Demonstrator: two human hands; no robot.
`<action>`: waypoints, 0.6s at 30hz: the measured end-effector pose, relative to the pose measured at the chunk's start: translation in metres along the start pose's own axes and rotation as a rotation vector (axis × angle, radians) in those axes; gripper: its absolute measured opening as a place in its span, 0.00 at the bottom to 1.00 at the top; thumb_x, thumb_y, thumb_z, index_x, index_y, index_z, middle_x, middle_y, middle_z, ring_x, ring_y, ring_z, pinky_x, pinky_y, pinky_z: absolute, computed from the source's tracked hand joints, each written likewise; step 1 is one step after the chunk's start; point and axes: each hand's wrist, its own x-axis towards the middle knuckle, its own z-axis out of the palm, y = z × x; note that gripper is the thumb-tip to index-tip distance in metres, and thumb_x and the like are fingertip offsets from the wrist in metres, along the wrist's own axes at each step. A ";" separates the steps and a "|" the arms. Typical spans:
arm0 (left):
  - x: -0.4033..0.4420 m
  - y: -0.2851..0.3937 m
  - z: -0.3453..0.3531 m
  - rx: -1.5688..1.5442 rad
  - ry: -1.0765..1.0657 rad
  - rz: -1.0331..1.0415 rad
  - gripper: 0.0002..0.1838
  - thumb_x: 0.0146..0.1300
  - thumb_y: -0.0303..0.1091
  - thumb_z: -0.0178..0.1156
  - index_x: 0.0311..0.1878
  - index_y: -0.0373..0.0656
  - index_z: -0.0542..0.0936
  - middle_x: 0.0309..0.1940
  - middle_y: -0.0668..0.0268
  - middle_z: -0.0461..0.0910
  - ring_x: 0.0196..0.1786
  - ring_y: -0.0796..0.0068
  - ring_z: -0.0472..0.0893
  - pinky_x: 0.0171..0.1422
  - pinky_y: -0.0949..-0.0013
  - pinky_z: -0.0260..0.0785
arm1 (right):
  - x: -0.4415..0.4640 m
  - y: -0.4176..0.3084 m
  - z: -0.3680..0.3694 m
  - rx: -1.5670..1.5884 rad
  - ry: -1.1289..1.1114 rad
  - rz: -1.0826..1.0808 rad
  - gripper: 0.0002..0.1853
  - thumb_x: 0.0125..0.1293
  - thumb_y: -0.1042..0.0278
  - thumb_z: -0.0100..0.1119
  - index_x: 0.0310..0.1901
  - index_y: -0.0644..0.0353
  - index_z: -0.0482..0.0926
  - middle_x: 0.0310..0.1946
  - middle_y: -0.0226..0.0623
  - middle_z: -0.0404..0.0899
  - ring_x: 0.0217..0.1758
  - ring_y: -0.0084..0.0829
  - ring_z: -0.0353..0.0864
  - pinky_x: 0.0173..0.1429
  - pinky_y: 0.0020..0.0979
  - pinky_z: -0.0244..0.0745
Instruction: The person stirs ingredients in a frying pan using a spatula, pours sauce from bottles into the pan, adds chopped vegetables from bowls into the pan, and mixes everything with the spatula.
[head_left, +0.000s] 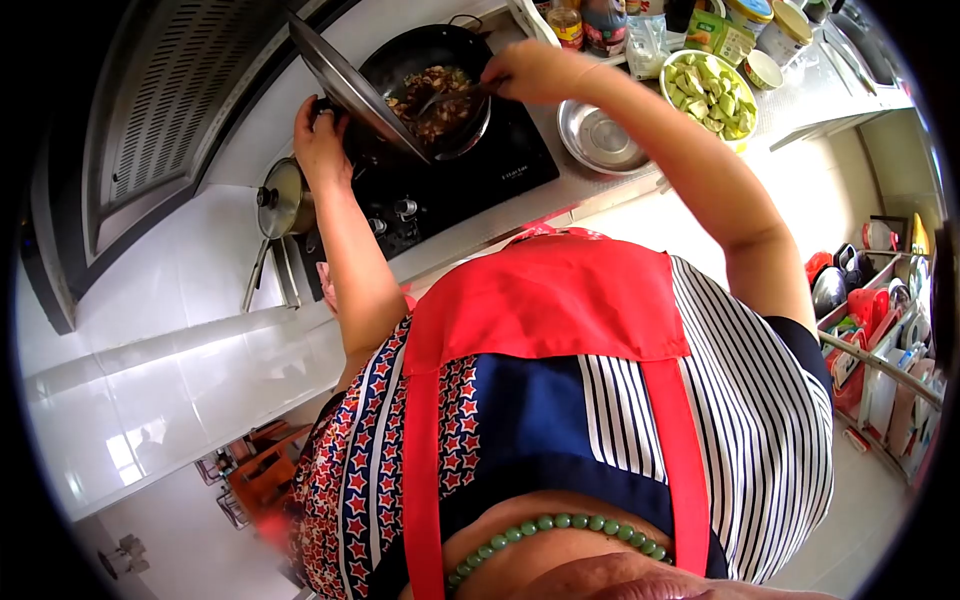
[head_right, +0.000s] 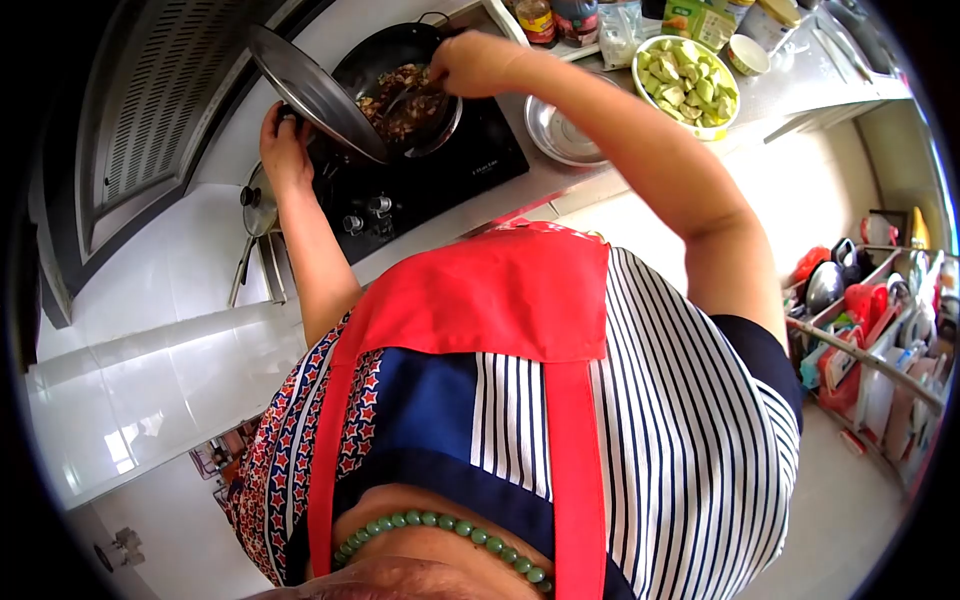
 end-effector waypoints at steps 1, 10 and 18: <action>0.002 -0.002 -0.001 -0.004 -0.001 0.000 0.19 0.63 0.21 0.49 0.58 0.34 0.70 0.50 0.58 0.72 0.48 0.68 0.76 0.53 0.67 0.75 | -0.008 -0.008 -0.022 -0.032 -0.007 0.003 0.14 0.56 0.67 0.57 0.45 0.55 0.83 0.39 0.41 0.83 0.45 0.41 0.81 0.51 0.36 0.75; 0.003 -0.001 0.002 -0.009 -0.001 -0.018 0.19 0.63 0.20 0.50 0.58 0.34 0.70 0.53 0.57 0.70 0.49 0.67 0.76 0.54 0.66 0.75 | -0.010 -0.018 -0.010 -0.322 -0.127 0.041 0.12 0.58 0.68 0.57 0.44 0.57 0.82 0.37 0.44 0.82 0.43 0.44 0.81 0.50 0.39 0.75; 0.004 0.000 -0.006 -0.004 -0.002 0.019 0.21 0.62 0.21 0.49 0.60 0.33 0.68 0.54 0.56 0.69 0.51 0.66 0.75 0.54 0.66 0.75 | 0.030 0.009 0.072 0.248 0.232 0.071 0.17 0.59 0.65 0.58 0.50 0.57 0.79 0.43 0.45 0.81 0.48 0.44 0.80 0.55 0.37 0.74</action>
